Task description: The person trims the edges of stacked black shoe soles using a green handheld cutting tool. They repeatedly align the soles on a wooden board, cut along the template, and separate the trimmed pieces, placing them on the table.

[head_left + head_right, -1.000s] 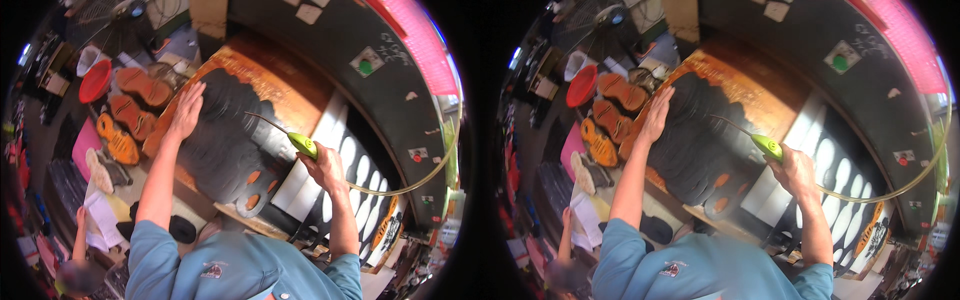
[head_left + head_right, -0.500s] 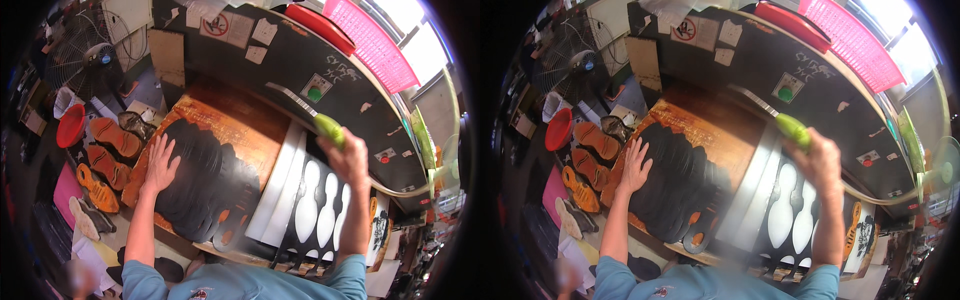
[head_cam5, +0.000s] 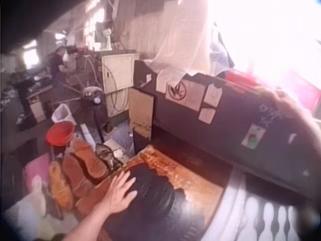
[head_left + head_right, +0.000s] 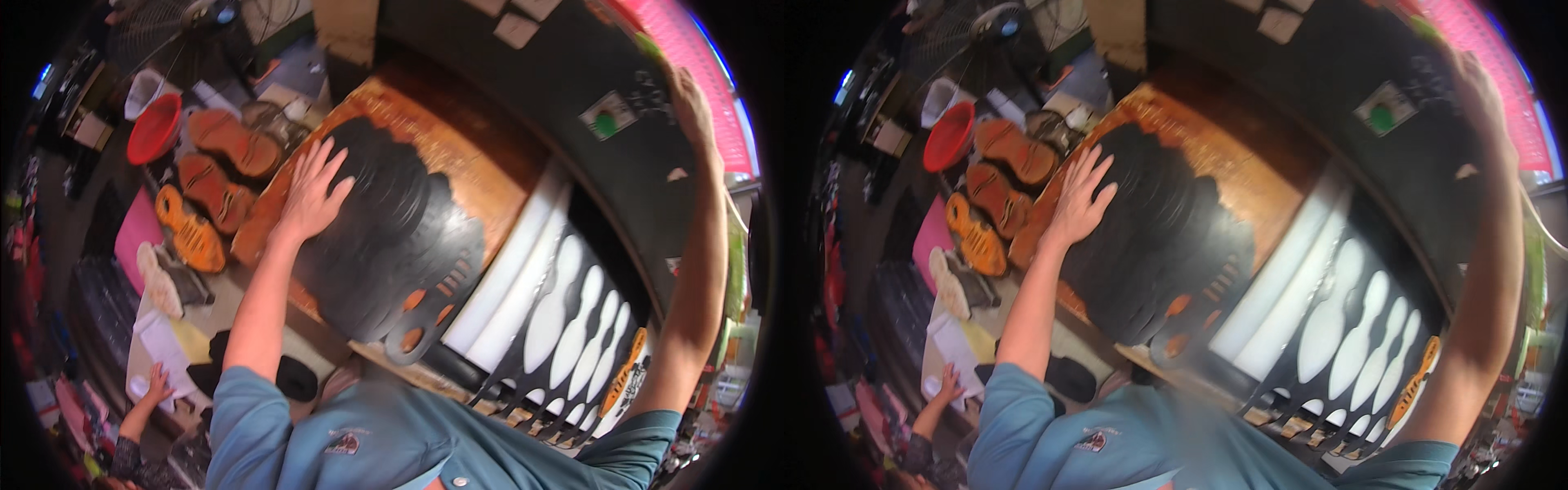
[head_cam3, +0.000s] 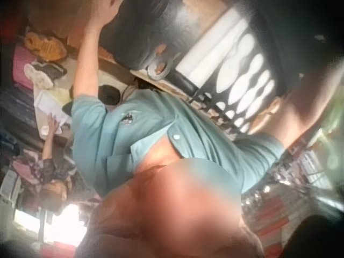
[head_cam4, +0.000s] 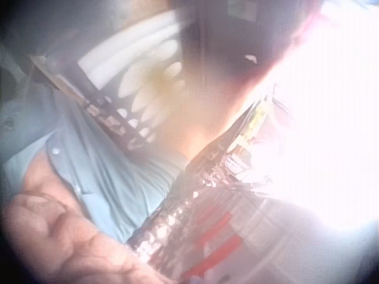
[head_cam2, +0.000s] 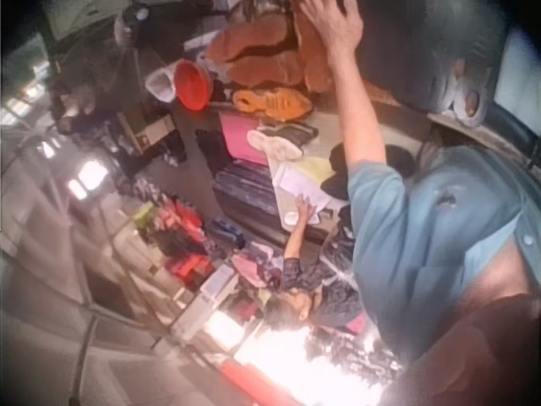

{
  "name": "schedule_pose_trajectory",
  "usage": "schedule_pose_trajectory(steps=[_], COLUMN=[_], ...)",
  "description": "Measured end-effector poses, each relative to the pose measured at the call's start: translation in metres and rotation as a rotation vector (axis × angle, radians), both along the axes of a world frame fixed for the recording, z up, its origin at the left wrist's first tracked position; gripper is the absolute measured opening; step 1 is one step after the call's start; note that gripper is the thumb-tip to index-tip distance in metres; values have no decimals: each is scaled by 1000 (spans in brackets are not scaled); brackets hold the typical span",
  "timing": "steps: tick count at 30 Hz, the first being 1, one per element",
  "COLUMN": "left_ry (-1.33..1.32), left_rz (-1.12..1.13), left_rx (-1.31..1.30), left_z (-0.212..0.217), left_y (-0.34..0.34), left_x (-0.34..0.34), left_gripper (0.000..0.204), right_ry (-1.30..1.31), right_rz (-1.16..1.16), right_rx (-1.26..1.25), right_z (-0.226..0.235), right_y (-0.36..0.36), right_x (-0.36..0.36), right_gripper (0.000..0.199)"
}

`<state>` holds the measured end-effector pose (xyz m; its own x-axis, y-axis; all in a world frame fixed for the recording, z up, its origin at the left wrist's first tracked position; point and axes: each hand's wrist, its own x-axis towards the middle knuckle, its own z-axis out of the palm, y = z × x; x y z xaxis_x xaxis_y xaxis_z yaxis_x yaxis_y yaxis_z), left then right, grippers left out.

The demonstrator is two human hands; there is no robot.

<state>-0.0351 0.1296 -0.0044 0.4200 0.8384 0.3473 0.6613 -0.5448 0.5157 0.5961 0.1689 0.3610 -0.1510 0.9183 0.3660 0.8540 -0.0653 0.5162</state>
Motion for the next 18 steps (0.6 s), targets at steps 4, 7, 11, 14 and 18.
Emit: schedule_pose_trajectory(steps=[4,7,11,14,18], left_ry=[-31,-17,-50,-30,-47], left_rz=[28,16,16,21,13], left_rx=[-37,33,-29,-50,-63], left_z=[-4,-6,-9,-8,-6], left_y=[3,6,8,5,5], left_x=[-1,0,-2,-4,-2], left_gripper=[57,52,52,53,54], right_ry=[407,499,1014,1025,667], right_rz=[118,148,442,-23,-66], right_rx=[51,131,190,-574,-331], right_z=[-13,-42,-147,-237,-288], right_y=[25,1,-112,-197,-225], right_x=[14,-33,-161,-260,-315], right_gripper=[51,39,27,55,56])
